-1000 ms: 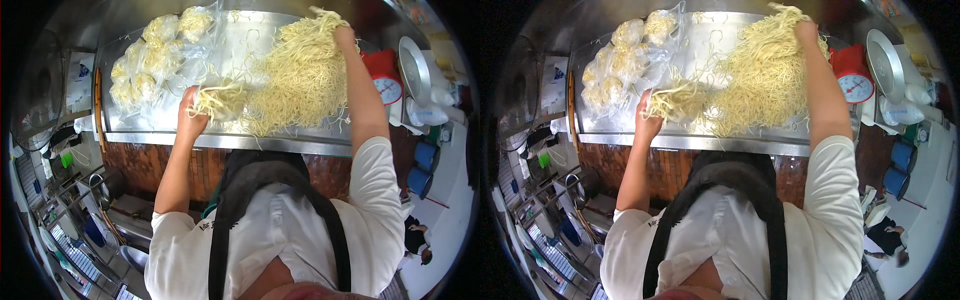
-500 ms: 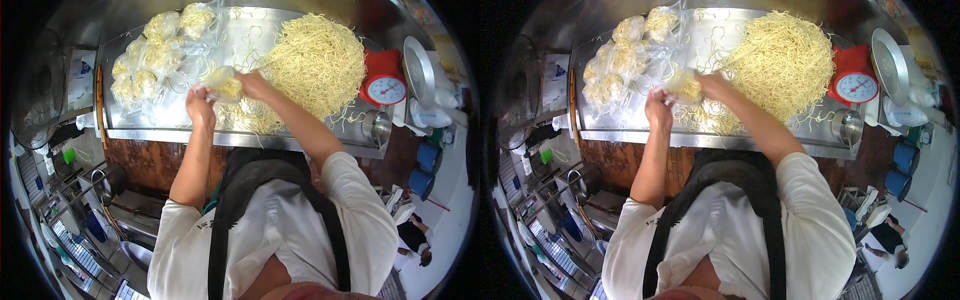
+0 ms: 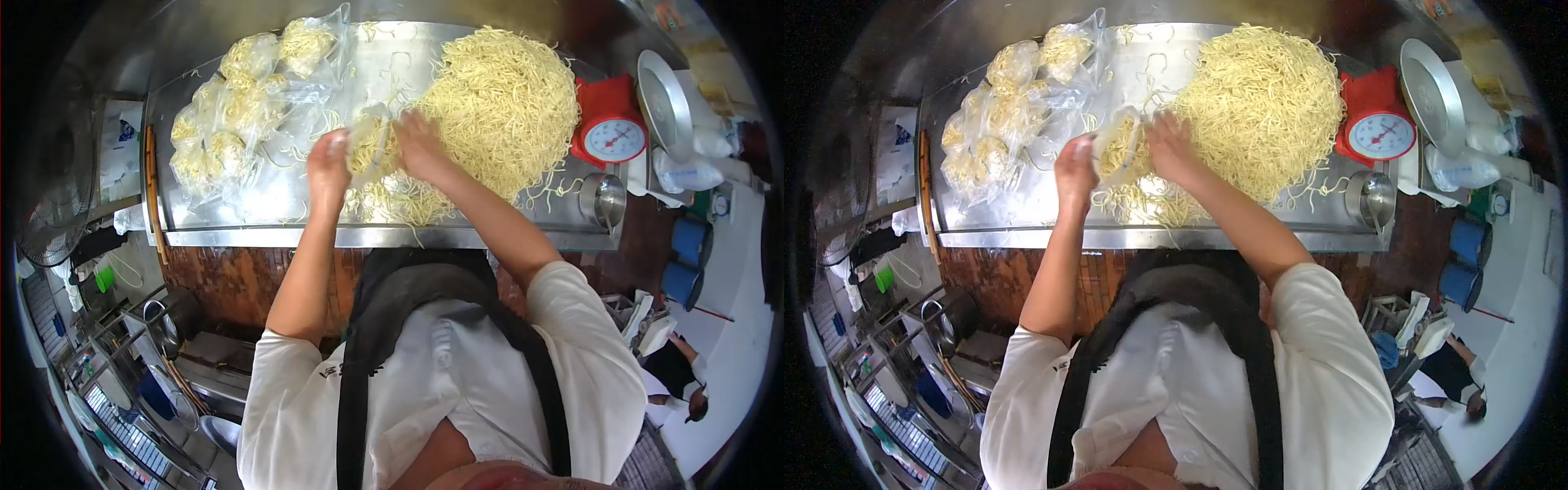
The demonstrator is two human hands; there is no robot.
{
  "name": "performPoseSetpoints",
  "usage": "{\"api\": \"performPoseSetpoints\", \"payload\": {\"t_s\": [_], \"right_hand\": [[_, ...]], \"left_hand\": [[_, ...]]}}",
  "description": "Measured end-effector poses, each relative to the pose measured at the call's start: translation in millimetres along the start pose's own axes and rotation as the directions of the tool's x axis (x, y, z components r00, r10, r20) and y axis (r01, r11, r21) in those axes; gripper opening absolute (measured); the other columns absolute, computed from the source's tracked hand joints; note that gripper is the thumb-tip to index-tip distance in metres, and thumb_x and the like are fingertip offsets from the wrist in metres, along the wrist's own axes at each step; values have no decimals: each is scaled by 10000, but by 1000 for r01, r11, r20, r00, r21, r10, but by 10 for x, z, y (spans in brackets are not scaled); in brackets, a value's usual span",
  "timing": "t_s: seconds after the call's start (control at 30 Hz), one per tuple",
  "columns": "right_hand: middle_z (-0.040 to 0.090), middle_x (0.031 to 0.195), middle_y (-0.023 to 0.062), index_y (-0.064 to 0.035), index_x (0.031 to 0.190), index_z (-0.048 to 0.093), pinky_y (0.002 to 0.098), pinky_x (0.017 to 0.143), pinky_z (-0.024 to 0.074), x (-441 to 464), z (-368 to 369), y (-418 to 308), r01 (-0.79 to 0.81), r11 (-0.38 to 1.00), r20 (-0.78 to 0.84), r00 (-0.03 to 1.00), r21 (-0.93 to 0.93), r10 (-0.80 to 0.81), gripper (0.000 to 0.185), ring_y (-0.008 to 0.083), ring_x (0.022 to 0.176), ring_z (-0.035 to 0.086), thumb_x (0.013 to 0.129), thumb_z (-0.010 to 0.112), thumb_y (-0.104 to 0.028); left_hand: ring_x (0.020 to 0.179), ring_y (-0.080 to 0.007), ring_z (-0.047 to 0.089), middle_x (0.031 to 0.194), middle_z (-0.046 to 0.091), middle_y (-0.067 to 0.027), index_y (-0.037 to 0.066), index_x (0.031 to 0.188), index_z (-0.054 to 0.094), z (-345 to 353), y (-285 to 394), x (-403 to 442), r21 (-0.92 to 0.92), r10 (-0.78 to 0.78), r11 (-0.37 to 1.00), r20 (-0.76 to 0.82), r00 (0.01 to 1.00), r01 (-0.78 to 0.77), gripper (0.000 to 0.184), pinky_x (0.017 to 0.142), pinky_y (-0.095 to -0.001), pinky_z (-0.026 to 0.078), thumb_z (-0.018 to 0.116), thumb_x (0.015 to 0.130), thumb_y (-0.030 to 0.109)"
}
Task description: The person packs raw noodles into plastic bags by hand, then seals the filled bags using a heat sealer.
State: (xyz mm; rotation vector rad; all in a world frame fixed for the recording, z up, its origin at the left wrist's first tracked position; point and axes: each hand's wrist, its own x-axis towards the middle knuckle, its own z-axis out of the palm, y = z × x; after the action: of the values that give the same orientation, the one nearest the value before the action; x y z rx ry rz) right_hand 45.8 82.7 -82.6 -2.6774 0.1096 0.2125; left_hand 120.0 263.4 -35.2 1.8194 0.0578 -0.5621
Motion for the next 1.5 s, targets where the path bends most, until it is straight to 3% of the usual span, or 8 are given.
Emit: {"api": "performPoseSetpoints", "payload": {"t_s": [0.3, 0.43, 0.63, 0.87, 0.97, 1.3, 1.37, 1.5], "right_hand": [[614, 876, 55, -110, 1167, 551, 350, 666, 518, 168, -877, 241, -251, 744, 446, 892, 619, -69, 284, 152, 741, 580, 969, 615, -303], [659, 975, 67, -119, 1236, 561, 407, 728, 560, 72, -1147, 762, -112, 441, 18, 977, 890, 212, 251, 193, 814, 638, 1003, 540, -208], [467, 1461, 177, -82, 1478, 392, 464, 1133, 355, 3, -898, 354, -405, 895, -237, 903, -186, 359, 592, 335, 1319, 475, 912, 534, 20], [610, 1261, 221, 7, 1201, 613, 445, 1024, 443, -12, -336, -55, 212, 909, -208, 968, 360, -143, 357, 376, 1203, 557, 858, 584, -88], [686, 960, 220, -1, 972, 631, 486, 813, 515, -257, -1039, 94, -23, 959, -106, 993, 283, 55, 162, 415, 938, 651, 873, 572, -114], [624, 764, 209, -15, 1048, 598, 417, 672, 522, -1974, -3634, 1601, 305, 952, -984, 175, 41, -13, 163, 350, 744, 657, 919, 598, -115], [638, 1044, 84, 7, 1240, 557, 282, 865, 500, -2356, -3890, 1653, 595, 791, -975, -52, 142, 214, 326, 127, 962, 602, 1035, 480, -234], [617, 1103, 130, -7, 1225, 537, 332, 818, 507, -2715, -3015, 2418, 277, 926, -961, -32, 255, 275, 326, 202, 985, 602, 940, 631, -133]], "left_hand": [[828, -443, 645, 841, 663, -268, 57, 1186, 625, 250, -637, 510, 610, 248, 559, 524, 815, -562, 371, 745, -525, 503, 524, 830, 83], [835, -462, 633, 891, 647, -290, 26, 1113, 606, -340, -923, 503, 620, 343, 623, 330, 879, -476, 248, 722, -514, 502, 539, 875, 42], [632, -227, 616, 710, 614, -100, 9, 1083, 620, -402, -537, 152, 69, 165, 982, 138, 977, -176, 189, 627, -347, 512, 529, 918, 24], [485, -65, 362, 579, 404, 51, 23, 1013, 668, 178, 710, -418, -131, 171, 980, 183, 968, -149, 287, 461, -254, 340, 529, 1030, 273], [465, -59, 298, 556, 335, 75, 1, 1043, 670, 385, 1216, -651, -188, 185, 972, 240, 953, -141, 321, 451, -249, 292, 544, 1019, 296], [514, -102, 406, 612, 413, 34, -2, 1040, 666, 1948, 3568, -1360, -483, 743, 637, 177, 645, -601, 300, 536, -273, 425, 546, 1006, 270], [529, -99, 459, 637, 480, 31, 13, 990, 650, 2405, 4087, -1197, -794, 751, 574, 413, 515, -201, 264, 532, -259, 444, 510, 1026, 234], [522, -120, 471, 632, 473, 15, 37, 915, 618, 3576, 4474, -1919, -689, 875, 426, 148, 461, -586, 251, 521, -278, 451, 483, 1038, 211]]}}
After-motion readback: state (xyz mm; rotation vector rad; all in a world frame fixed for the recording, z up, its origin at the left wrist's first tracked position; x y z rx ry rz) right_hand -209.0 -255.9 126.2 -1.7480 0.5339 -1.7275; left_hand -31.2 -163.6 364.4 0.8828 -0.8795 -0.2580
